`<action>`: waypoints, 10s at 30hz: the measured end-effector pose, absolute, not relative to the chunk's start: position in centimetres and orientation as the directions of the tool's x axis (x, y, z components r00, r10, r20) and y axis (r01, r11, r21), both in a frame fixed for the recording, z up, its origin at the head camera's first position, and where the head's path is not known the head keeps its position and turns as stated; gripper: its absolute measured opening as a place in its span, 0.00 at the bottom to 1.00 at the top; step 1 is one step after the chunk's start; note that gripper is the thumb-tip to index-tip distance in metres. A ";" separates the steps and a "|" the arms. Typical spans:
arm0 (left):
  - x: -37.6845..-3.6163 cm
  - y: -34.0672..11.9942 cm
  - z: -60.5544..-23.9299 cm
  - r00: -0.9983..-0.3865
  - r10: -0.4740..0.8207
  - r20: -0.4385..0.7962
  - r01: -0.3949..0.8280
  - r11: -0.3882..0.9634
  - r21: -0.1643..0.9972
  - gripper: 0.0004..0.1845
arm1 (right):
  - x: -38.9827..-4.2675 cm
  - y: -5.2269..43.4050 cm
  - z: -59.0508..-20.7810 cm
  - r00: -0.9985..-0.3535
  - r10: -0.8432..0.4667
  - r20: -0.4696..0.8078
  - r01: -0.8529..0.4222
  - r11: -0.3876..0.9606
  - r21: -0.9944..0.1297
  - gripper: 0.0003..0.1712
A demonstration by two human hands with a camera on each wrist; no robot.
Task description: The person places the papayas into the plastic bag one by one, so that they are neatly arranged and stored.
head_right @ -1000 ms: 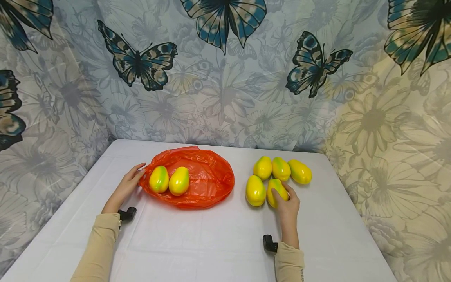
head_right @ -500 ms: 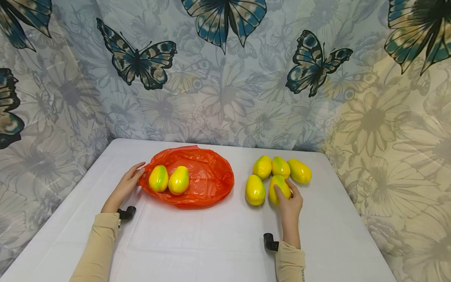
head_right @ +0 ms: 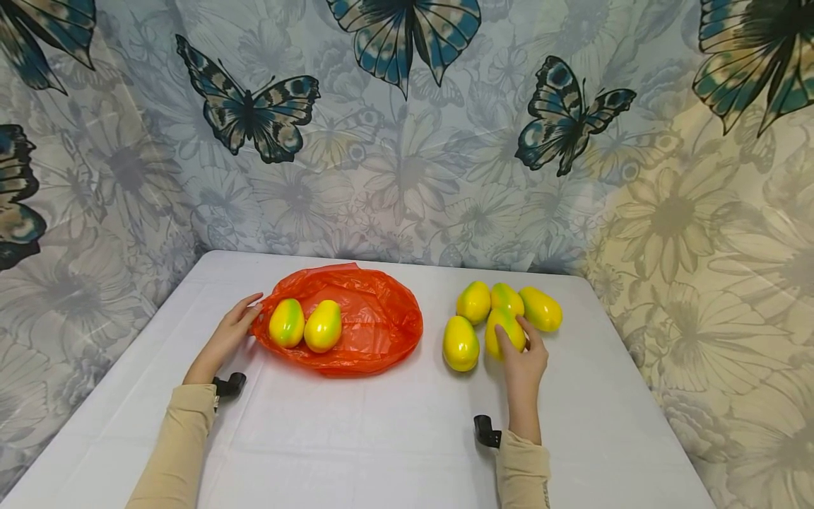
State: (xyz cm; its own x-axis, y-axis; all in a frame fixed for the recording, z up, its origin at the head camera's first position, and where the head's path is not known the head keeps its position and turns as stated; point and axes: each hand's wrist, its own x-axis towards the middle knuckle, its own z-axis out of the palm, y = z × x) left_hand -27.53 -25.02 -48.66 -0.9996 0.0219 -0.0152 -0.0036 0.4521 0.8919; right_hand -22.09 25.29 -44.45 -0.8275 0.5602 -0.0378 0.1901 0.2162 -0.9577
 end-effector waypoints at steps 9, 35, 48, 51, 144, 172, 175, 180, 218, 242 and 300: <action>-27.0 -24.7 -47.6 -0.999 0.032 -0.023 -0.007 0.441 0.897 0.32 | -22.6 24.7 -44.0 -0.837 0.547 -0.021 0.156 0.200 -0.967 0.35; -27.4 -25.0 -48.4 -0.999 0.035 -0.016 0.002 0.452 0.892 0.34 | -23.9 21.1 -42.8 -0.889 0.454 0.056 0.024 0.168 -0.986 0.32; -27.2 -24.8 -48.4 -1.000 0.028 -0.009 0.004 0.426 0.905 0.33 | -24.7 19.0 -42.6 -0.921 0.388 0.043 0.027 0.172 -0.985 0.32; -27.2 -24.8 -48.3 -0.999 0.034 -0.016 0.000 0.423 0.906 0.33 | -24.9 18.5 -42.4 -0.929 0.370 0.033 0.038 0.183 -0.982 0.32; -26.7 -24.2 -46.9 -0.998 0.033 -0.058 -0.039 0.422 0.906 0.31 | -25.8 7.1 -45.3 -0.989 0.136 0.057 -0.022 0.248 -0.969 0.29; -27.6 -24.8 -48.6 -1.000 0.022 -0.022 -0.010 0.447 0.894 0.33 | -25.6 5.2 -46.3 -0.990 0.137 0.024 0.012 0.253 -0.967 0.28; -27.6 -24.8 -48.5 -0.999 0.019 -0.029 -0.018 0.445 0.895 0.33 | -25.6 5.0 -46.3 -0.989 0.145 0.021 0.016 0.246 -0.969 0.28; -27.5 -24.9 -48.5 -0.999 0.020 -0.032 -0.019 0.452 0.892 0.33 | -25.6 4.6 -46.4 -0.987 0.161 0.027 0.017 0.266 -0.964 0.28; -27.7 -25.0 -48.5 -0.998 0.018 -0.054 -0.041 0.428 0.903 0.33 | -25.3 3.9 -47.4 -0.987 0.163 0.007 0.036 0.262 -0.964 0.27; -27.6 -25.0 -48.6 -1.000 0.012 -0.020 -0.012 0.451 0.893 0.33 | -25.2 4.1 -47.4 -0.991 0.134 0.009 0.025 0.249 -0.968 0.29; -27.6 -24.9 -48.5 -0.999 0.022 -0.039 -0.025 0.460 0.887 0.34 | -25.2 12.5 -43.6 -0.975 0.199 0.100 -0.058 0.207 -0.977 0.32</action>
State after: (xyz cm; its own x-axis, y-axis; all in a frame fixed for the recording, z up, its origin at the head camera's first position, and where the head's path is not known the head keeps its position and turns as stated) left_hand -27.59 -24.90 -48.54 -0.9990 0.0224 -0.0395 -0.0247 0.4604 0.8874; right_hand -25.18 12.54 -43.59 -0.9748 0.1992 0.1001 -0.0580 0.2070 -0.9766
